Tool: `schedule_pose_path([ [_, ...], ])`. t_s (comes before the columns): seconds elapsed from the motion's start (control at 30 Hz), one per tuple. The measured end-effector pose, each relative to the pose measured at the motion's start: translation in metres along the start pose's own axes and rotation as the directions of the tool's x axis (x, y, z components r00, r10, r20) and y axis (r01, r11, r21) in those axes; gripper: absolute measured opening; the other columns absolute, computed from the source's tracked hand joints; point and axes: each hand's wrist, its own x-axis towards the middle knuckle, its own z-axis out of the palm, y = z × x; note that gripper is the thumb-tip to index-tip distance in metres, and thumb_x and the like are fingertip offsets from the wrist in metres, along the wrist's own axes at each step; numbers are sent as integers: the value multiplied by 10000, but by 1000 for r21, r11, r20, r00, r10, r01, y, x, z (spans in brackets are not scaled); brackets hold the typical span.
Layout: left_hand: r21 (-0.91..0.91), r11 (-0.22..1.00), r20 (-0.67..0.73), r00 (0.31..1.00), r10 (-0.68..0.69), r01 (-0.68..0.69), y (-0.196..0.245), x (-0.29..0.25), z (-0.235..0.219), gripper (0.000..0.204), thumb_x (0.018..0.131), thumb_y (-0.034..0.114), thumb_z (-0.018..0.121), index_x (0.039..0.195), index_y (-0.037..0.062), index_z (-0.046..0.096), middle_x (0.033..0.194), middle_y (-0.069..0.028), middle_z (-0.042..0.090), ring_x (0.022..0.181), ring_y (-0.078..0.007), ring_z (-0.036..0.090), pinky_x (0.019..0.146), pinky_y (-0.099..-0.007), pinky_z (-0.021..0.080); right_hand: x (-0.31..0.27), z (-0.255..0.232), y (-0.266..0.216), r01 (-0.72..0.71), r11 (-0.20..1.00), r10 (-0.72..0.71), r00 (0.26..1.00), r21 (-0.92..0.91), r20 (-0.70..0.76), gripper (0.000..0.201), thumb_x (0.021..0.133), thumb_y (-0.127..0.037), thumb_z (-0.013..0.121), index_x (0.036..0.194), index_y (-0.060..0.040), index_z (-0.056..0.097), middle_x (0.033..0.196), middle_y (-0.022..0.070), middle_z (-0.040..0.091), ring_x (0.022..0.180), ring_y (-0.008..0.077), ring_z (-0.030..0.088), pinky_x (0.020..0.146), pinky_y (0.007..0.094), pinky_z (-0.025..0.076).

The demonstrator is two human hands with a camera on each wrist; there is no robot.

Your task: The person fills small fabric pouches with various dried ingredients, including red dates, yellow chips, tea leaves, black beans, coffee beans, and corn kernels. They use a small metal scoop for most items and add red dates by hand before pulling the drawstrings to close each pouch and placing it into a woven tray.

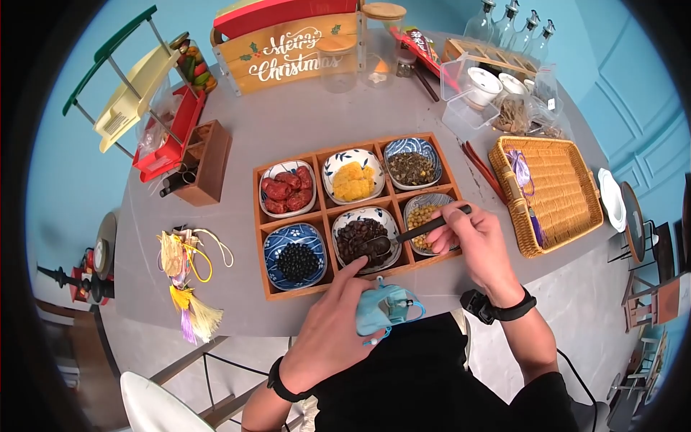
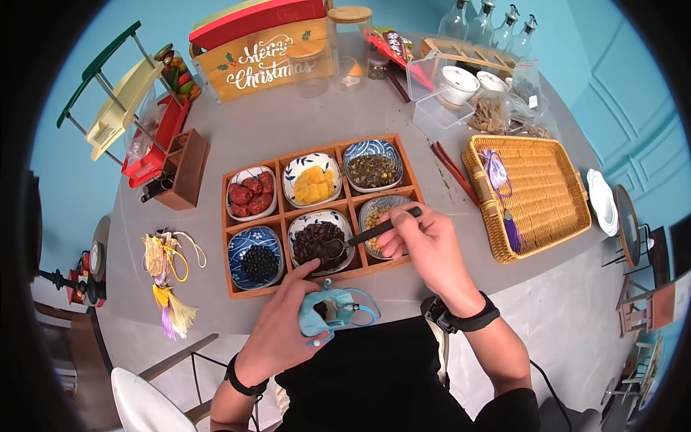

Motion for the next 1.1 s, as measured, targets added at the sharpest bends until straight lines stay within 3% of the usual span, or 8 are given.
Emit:
schedule_pose_path([
  [0.1, -37, 991, -135, 983, 122, -128, -14, -7, 4, 600, 658, 51, 817, 1151, 32, 476, 1355, -141, 485, 1089, -344, 586, 902, -386, 478, 3, -3, 3, 6, 995, 0, 998, 98, -57, 253, 990, -167, 471, 982, 45, 610, 761, 96, 671, 615, 119, 622, 591, 225, 488],
  [0.27, -313, 949, -87, 994, -59, 29, -23, -17, 3, 611, 719, 111, 837, 1182, 33, 445, 1076, -68, 601, 984, -139, 586, 876, -287, 465, 4, -7, 1, 64, 985, -49, 994, 162, -93, 250, 989, -168, 472, 974, 38, 612, 742, 95, 666, 592, 111, 602, 573, 226, 465],
  [0.6, -409, 912, -135, 986, -95, 32, -14, -10, 2, 616, 726, 121, 841, 1187, 16, 446, 1032, -54, 607, 954, -123, 587, 859, -280, 469, -26, -11, -52, 256, 954, -237, 963, 156, -130, 244, 984, -151, 459, 937, 42, 601, 726, 111, 659, 557, 128, 581, 531, 247, 469],
  [0.73, -464, 886, -130, 990, -61, -7, -11, -4, 9, 626, 723, 152, 845, 1197, 12, 461, 1047, -56, 599, 961, -135, 586, 865, -285, 468, -55, 1, -73, 142, 990, -143, 989, 13, 40, 154, 937, -52, 501, 962, 64, 600, 856, 120, 671, 653, 141, 640, 610, 251, 518],
  [0.83, -482, 876, -129, 991, -33, -34, -11, -2, 15, 631, 721, 175, 847, 1199, 9, 470, 1064, -60, 587, 964, -148, 587, 869, -290, 468, -66, 3, -76, 248, 955, -206, 950, -164, 234, 135, 888, 10, 540, 989, 55, 617, 917, 116, 668, 724, 157, 650, 685, 274, 526],
  [0.9, -515, 856, -132, 990, -41, -33, -13, -5, 16, 631, 722, 186, 846, 1200, 8, 474, 1069, -62, 579, 962, -156, 588, 871, -293, 468, -67, -10, -76, 554, 815, -447, 786, -167, 426, 185, 847, 54, 543, 1011, 49, 629, 917, 123, 664, 775, 179, 650, 741, 297, 519],
  [0.93, -470, 881, -145, 989, -23, -48, -15, -7, 16, 643, 722, 173, 844, 1211, 12, 459, 1060, -65, 570, 958, -155, 588, 863, -292, 471, -76, -15, -75, 478, 869, -419, 849, -130, 321, 183, 841, 32, 521, 983, 47, 635, 922, 153, 658, 764, 208, 648, 754, 326, 520],
  [1.1, -302, 920, -358, 924, 134, -250, -46, -26, 42, 672, 716, 102, 834, 1220, 36, 395, 1014, -77, 543, 914, -143, 577, 807, -288, 480, -73, -55, -31, 531, 843, -495, 828, 87, -262, 281, 981, -166, 498, 1108, 72, 578, 878, 181, 667, 726, 232, 645, 706, 330, 527],
])
